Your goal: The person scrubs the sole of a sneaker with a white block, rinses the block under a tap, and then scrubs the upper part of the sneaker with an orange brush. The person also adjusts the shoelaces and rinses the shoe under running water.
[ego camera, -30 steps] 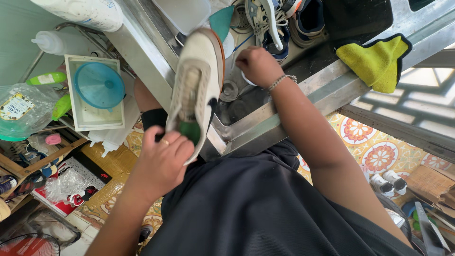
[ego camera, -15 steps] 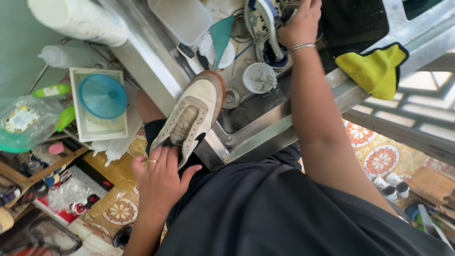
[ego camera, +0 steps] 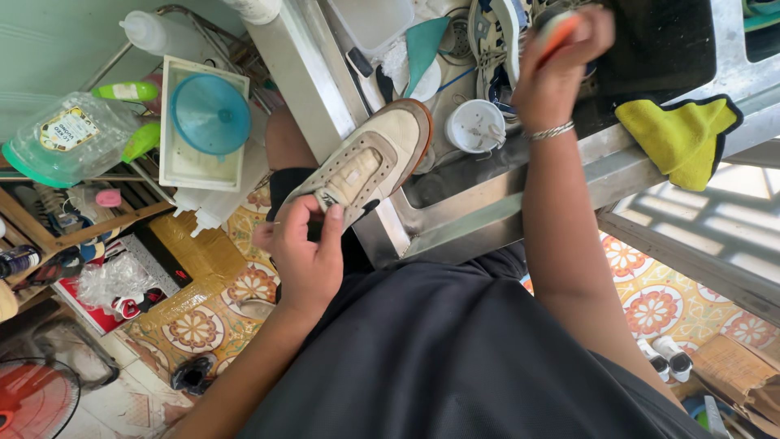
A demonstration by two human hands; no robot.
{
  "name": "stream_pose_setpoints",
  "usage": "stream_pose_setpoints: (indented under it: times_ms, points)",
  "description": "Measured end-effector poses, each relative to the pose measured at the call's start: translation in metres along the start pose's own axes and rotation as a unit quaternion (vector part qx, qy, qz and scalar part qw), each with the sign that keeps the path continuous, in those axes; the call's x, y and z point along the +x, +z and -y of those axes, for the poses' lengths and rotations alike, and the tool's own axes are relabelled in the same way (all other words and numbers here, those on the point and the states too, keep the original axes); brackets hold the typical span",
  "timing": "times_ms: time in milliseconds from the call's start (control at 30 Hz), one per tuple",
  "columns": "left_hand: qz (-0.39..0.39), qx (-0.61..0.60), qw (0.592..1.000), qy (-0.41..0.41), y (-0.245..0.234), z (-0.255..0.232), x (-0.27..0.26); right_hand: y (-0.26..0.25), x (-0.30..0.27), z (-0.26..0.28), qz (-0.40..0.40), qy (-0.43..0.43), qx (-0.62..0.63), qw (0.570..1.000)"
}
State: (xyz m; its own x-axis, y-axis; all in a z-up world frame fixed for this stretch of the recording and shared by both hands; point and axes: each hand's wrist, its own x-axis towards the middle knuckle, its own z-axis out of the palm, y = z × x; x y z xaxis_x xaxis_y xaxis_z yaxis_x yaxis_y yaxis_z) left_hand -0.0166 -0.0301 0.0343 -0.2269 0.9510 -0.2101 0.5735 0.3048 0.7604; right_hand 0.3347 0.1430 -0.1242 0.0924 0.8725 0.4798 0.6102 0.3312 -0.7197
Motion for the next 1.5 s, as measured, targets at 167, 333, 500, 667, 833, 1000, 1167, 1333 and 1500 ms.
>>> stream_pose_setpoints:
  times_ms: [167, 333, 500, 667, 833, 1000, 1167, 1333, 1500]
  points:
    - [0.108, -0.447, 0.884, -0.086, 0.006, 0.004, -0.003, 0.006, -0.015, 0.049, 0.357, 0.063, -0.165, 0.917]
    - [0.199, -0.526, 0.82, -0.102, -0.001, 0.002, 0.009, 0.019, -0.021, 0.023, 0.562, 0.191, -0.295, 0.749]
    - [0.198, -0.578, 0.765, -0.204, -0.003, 0.004, 0.031, 0.053, -0.05, -0.045, 0.604, 0.139, -0.266, 0.738]
    - [0.212, -0.597, 0.746, -0.207, 0.003, 0.009, 0.038, 0.089, -0.067, -0.086, 0.694, 0.094, -0.355, 0.62]
    - [0.231, -0.677, 0.661, -0.228, 0.011, 0.017, 0.044, 0.095, -0.087, -0.118, 0.715, -0.044, -0.392, 0.577]
    - [0.22, -0.633, 0.689, -0.275, 0.018, 0.025, 0.046, 0.095, -0.083, -0.098, 0.696, 0.058, -0.378, 0.607]
    - [0.237, -0.613, 0.719, -0.225, 0.03, 0.028, 0.045, 0.041, -0.034, 0.013, 0.648, 0.13, -0.411, 0.628]
    - [0.26, -0.679, 0.649, -0.224, 0.027, 0.028, 0.033, -0.049, -0.028, 0.121, 0.312, 0.018, -0.252, 0.916]
    - [0.304, -0.711, 0.595, -0.219, 0.043, 0.007, 0.011, -0.071, -0.054, 0.173, 0.238, 0.002, -0.066, 0.969]
